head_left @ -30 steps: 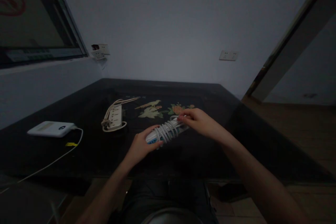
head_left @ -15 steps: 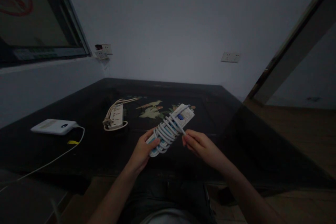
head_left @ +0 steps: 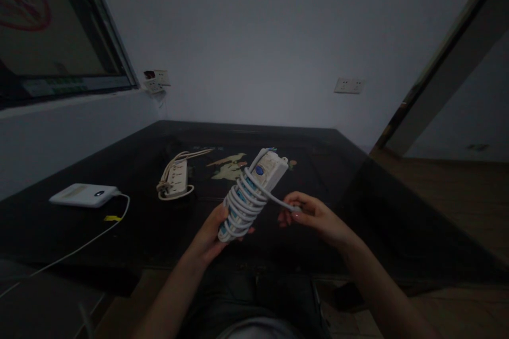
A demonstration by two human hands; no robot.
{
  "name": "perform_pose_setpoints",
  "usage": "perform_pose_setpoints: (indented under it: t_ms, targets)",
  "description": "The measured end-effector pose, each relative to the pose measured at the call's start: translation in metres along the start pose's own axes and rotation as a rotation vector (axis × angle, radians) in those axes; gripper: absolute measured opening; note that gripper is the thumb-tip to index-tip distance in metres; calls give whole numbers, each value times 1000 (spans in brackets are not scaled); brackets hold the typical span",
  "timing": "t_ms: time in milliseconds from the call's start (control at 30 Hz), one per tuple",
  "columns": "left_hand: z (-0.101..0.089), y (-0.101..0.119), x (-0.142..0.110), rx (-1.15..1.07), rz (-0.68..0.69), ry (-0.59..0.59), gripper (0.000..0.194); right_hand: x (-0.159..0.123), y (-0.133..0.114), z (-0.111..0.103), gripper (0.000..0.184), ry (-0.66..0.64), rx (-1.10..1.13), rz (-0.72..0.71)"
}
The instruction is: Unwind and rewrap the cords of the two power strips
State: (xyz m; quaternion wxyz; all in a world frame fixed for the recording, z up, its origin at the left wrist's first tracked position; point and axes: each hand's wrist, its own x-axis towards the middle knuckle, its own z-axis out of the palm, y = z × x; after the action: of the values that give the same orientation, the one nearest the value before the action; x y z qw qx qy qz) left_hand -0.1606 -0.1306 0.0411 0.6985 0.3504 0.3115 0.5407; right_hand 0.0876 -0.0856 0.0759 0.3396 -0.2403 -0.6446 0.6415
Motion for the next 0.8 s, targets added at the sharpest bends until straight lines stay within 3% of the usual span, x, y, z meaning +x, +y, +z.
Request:
perform_pose_setpoints:
  t_ms: [100, 233, 500, 800]
  targets:
    - [1, 2, -3, 2, -5, -78, 56, 4, 4, -5, 34, 37, 90, 20]
    - [1, 0, -2, -65, -40, -153, 53, 8, 6, -7, 24, 79, 124, 14]
    - [-5, -33, 6, -332, -239, -223, 41, 7, 19, -18, 21, 232, 56, -20]
    - [9, -60, 3, -529, -468, -268, 43, 3, 33, -34, 16, 380, -108, -308]
